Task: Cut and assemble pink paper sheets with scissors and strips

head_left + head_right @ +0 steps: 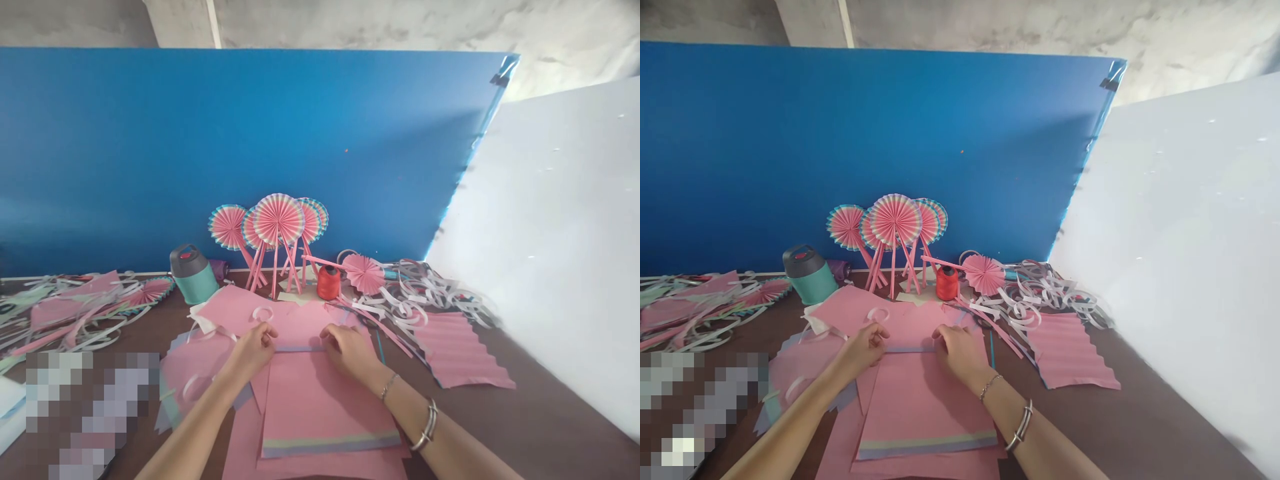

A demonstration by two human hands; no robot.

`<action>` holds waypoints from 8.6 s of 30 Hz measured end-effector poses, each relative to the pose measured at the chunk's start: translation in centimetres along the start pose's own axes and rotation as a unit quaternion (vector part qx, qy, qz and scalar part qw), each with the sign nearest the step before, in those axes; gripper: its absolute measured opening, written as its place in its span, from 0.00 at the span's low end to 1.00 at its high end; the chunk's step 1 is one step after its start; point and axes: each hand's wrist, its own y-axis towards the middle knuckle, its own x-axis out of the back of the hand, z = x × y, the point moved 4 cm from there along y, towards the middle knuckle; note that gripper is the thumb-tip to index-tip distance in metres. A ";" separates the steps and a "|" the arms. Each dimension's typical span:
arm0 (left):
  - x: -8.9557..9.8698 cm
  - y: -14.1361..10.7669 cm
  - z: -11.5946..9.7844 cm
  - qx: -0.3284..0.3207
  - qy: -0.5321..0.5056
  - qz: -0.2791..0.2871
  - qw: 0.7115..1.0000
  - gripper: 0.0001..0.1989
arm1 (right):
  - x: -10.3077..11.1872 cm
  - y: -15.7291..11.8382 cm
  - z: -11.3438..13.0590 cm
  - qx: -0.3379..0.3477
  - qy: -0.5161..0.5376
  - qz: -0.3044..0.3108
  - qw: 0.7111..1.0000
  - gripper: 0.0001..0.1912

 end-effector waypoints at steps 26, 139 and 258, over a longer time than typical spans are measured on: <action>0.3 -0.7 -1.4 0.011 0.123 0.008 0.992 0.14 | 0.3 0.1 0.0 -0.036 0.025 0.019 0.999 0.11; -5.0 -5.1 -5.3 -0.191 0.384 0.038 0.903 0.18 | -0.5 -0.1 -1.1 -0.058 0.121 0.005 0.991 0.11; -4.3 -4.9 -5.9 -0.141 0.402 0.083 0.901 0.30 | 4.0 0.8 -7.2 -0.044 0.159 -0.123 0.978 0.05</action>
